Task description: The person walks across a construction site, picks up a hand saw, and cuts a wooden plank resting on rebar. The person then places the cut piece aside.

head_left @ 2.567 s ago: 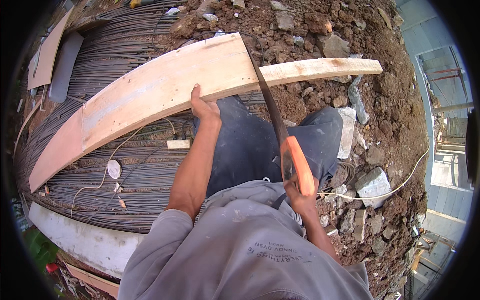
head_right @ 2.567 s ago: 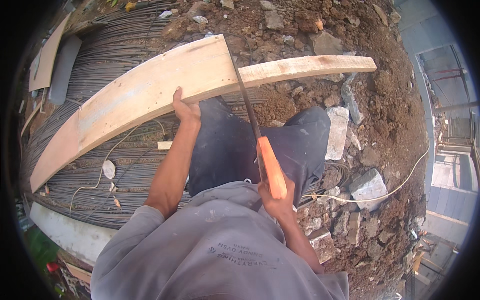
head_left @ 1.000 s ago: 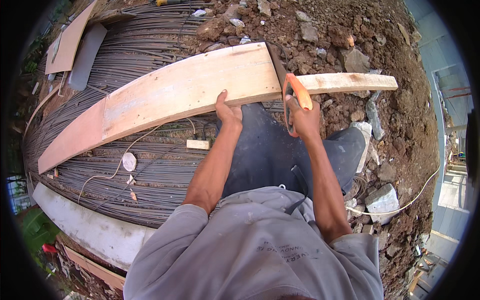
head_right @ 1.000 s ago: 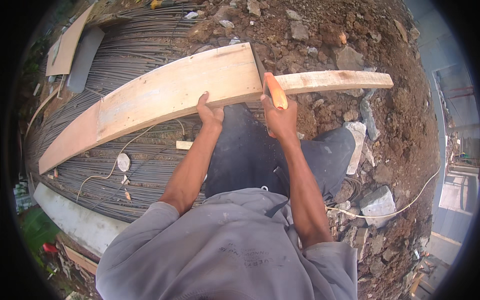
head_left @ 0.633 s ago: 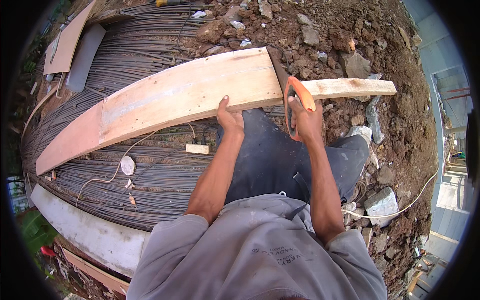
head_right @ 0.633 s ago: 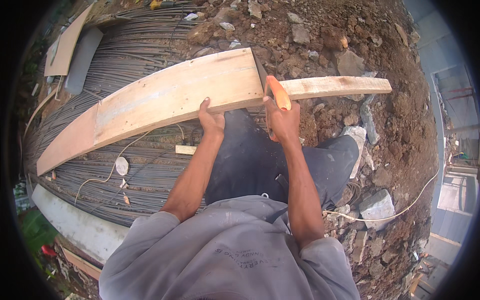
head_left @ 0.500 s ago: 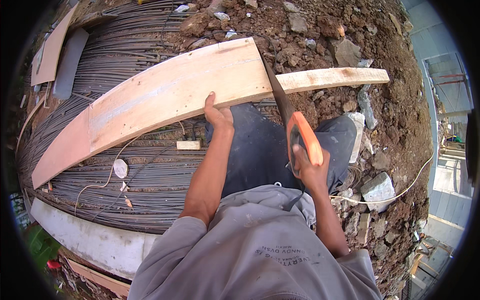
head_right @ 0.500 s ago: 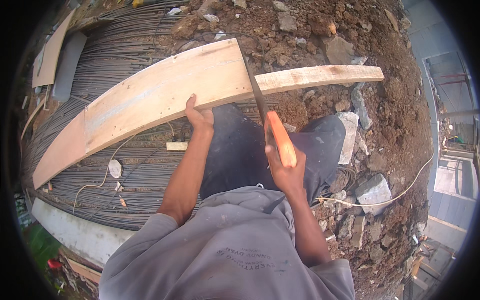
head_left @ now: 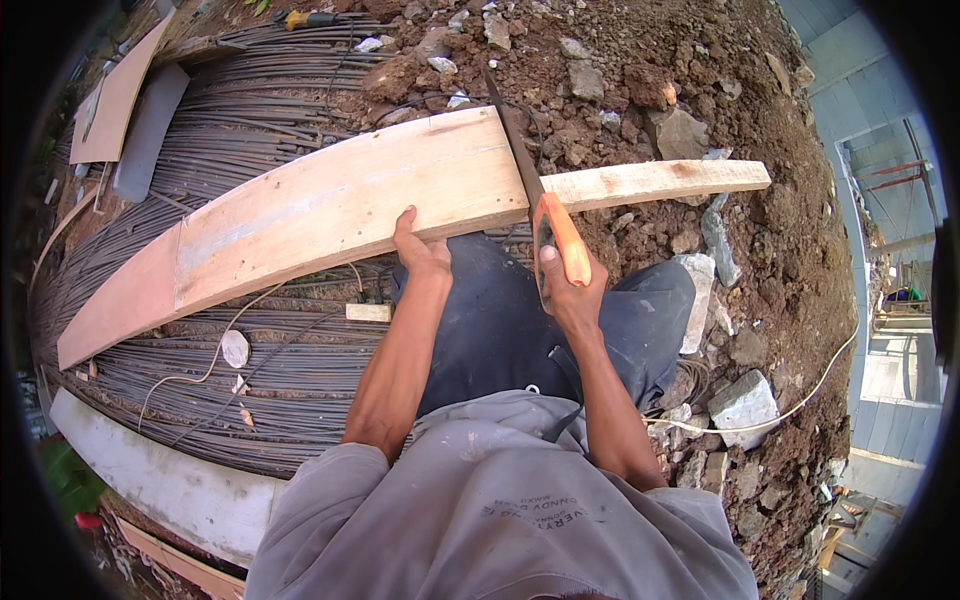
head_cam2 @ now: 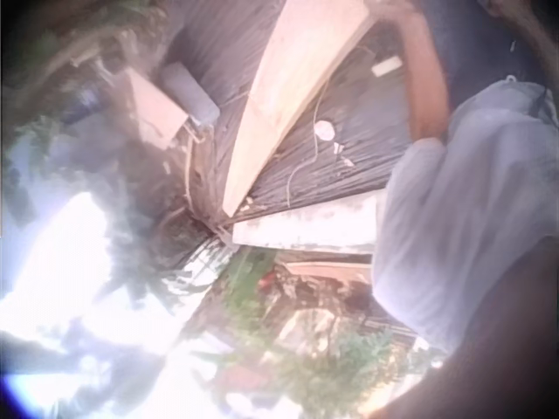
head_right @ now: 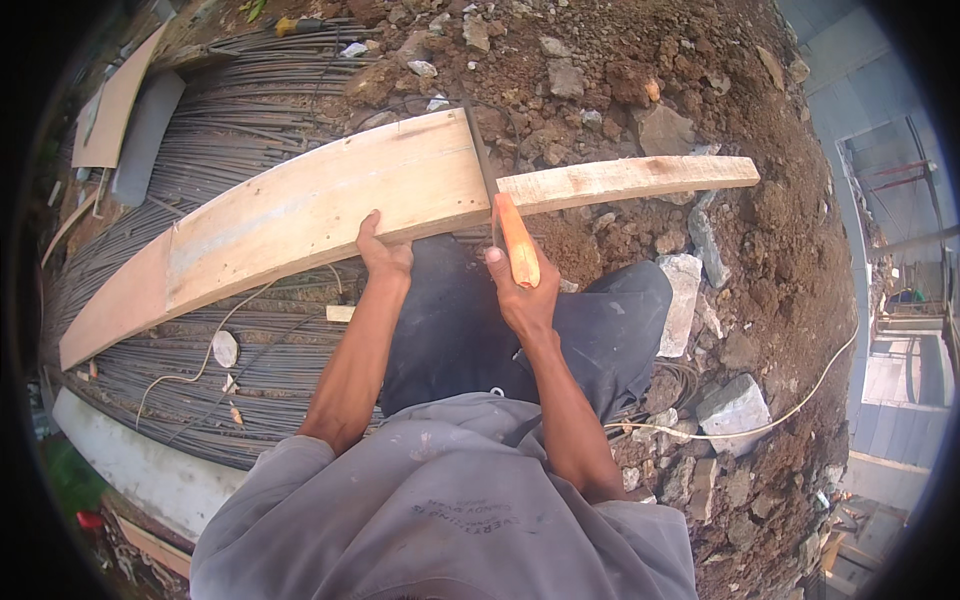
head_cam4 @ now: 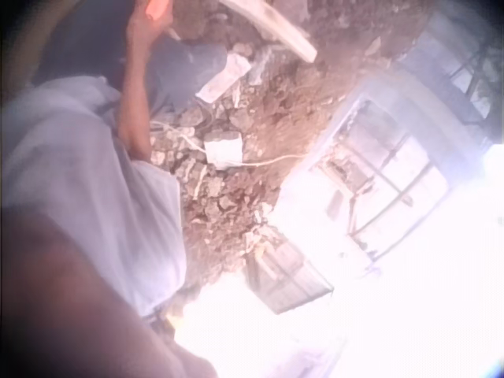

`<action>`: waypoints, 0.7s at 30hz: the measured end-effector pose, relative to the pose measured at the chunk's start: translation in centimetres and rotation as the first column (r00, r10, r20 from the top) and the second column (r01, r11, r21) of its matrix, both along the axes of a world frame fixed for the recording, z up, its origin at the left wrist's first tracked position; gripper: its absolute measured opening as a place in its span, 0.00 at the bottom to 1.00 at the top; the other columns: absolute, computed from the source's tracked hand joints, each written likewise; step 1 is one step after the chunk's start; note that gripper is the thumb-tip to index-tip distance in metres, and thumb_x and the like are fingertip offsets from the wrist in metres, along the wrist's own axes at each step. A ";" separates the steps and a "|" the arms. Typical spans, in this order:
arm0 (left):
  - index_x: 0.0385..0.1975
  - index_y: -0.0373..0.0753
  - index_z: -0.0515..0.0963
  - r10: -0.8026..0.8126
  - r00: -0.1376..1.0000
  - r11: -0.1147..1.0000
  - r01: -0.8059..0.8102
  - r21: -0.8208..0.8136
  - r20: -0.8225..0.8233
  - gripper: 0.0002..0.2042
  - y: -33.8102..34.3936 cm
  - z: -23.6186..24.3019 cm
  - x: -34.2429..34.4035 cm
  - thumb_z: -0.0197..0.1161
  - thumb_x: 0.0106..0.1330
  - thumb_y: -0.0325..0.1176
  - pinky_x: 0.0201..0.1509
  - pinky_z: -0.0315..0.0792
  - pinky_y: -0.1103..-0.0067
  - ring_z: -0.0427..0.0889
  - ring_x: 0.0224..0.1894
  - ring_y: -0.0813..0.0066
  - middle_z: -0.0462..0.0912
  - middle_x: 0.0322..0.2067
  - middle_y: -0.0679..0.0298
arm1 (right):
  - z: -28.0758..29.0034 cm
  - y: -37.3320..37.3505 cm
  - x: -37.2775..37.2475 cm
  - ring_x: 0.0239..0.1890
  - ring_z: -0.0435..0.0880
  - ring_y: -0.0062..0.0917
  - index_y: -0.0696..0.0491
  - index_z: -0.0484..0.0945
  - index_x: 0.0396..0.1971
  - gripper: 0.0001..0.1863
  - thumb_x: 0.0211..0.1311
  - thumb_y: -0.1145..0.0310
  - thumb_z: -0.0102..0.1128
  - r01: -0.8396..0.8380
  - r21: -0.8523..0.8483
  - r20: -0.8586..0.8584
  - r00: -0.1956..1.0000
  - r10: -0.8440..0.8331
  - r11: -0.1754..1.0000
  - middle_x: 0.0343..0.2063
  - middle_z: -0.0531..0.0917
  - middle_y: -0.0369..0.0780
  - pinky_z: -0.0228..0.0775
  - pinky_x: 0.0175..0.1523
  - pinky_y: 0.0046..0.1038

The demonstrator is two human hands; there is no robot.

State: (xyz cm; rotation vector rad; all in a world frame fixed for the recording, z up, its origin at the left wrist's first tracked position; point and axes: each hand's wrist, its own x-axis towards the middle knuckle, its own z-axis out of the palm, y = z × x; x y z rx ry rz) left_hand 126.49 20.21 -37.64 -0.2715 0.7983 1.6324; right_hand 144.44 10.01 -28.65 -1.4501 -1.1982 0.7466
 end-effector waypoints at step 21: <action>0.69 0.33 0.44 -0.581 0.792 0.800 0.515 -0.308 -0.186 0.45 -4.2 5.6 -3.7 0.64 0.62 0.49 0.55 0.75 0.63 0.72 0.57 0.46 0.59 0.60 0.34 | 8.2 0.1 -0.8 0.12 0.65 0.10 0.58 0.74 0.57 0.23 0.70 0.58 0.49 -0.073 -0.034 -0.169 0.983 0.066 0.997 0.11 0.70 0.29 0.55 0.19 0.16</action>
